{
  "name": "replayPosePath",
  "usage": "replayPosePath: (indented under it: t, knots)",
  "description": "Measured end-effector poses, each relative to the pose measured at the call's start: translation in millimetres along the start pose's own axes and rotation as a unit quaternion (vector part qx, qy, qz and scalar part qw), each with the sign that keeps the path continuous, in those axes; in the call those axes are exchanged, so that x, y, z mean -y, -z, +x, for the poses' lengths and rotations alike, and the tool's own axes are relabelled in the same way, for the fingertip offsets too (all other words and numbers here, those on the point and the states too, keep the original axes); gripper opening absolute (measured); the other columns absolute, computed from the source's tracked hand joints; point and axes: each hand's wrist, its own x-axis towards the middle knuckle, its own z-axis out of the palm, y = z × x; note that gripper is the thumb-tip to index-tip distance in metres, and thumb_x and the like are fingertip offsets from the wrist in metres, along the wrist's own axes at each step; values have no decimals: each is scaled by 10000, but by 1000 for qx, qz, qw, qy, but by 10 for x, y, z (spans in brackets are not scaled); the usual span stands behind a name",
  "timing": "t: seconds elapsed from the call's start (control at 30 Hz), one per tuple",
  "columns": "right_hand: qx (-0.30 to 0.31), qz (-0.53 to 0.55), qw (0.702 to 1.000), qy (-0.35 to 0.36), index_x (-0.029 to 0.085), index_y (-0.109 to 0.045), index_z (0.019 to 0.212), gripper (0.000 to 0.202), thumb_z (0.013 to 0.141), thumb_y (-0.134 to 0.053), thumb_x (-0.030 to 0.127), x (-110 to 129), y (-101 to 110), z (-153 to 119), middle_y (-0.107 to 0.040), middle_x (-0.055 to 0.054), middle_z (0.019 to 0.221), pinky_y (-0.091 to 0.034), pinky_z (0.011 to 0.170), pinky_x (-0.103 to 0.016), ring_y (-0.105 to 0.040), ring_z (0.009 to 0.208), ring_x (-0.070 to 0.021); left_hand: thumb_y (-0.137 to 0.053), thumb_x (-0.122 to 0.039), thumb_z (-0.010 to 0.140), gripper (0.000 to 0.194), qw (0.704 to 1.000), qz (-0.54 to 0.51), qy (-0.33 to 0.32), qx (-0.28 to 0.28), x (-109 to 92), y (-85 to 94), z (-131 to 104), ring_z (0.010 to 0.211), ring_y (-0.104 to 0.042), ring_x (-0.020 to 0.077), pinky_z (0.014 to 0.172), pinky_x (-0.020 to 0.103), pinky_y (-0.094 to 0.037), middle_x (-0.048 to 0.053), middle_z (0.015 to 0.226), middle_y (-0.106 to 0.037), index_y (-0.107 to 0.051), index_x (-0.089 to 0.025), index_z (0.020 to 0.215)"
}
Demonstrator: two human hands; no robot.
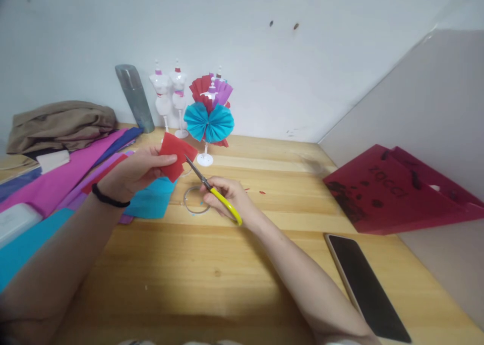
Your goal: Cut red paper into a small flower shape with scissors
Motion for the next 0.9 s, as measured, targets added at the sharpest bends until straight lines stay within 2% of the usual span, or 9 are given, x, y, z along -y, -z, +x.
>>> replayPosePath:
  t: [0.23, 0.43, 0.63, 0.9]
  knots:
    - [3, -5, 1000, -8, 219, -671, 973, 620, 857, -818, 810, 6, -13, 0, -513, 86, 649, -302, 423, -233, -349, 425, -57, -1056, -462, 651, 427, 1000, 12, -19, -9, -20, -62, -28, 651, -655, 144, 592, 242, -501, 53, 747, -781, -834, -142, 825]
    - [9, -4, 1000, -12, 217, -680, 968, 629, 845, -832, 815, -1, -11, 4, -517, 77, 648, -285, 411, -236, -348, 420, -59, -1060, -453, 589, 444, 996, 70, -25, -51, -107, -98, -70, 615, -642, 147, 568, 253, -493, 58, 689, -760, -778, -136, 720]
    - [28, -3, 1000, -11, 214, -687, 983, 568, 874, -853, 746, -24, 19, 1, -540, 71, 682, -286, 403, -229, -351, 423, -51, -992, -442, 665, 351, 990, 131, -6, -51, -189, -74, -119, 647, -679, 181, 619, 291, -544, 51, 696, -766, -777, -169, 716]
    - [42, -4, 999, -21, 204, -671, 1020, 537, 895, -865, 690, 12, 32, -33, -497, 95, 655, -274, 411, -214, -364, 429, -53, -982, -382, 659, 294, 991, 126, 3, -46, -197, -65, -112, 625, -660, 161, 618, 275, -548, 54, 685, -769, -798, -159, 714]
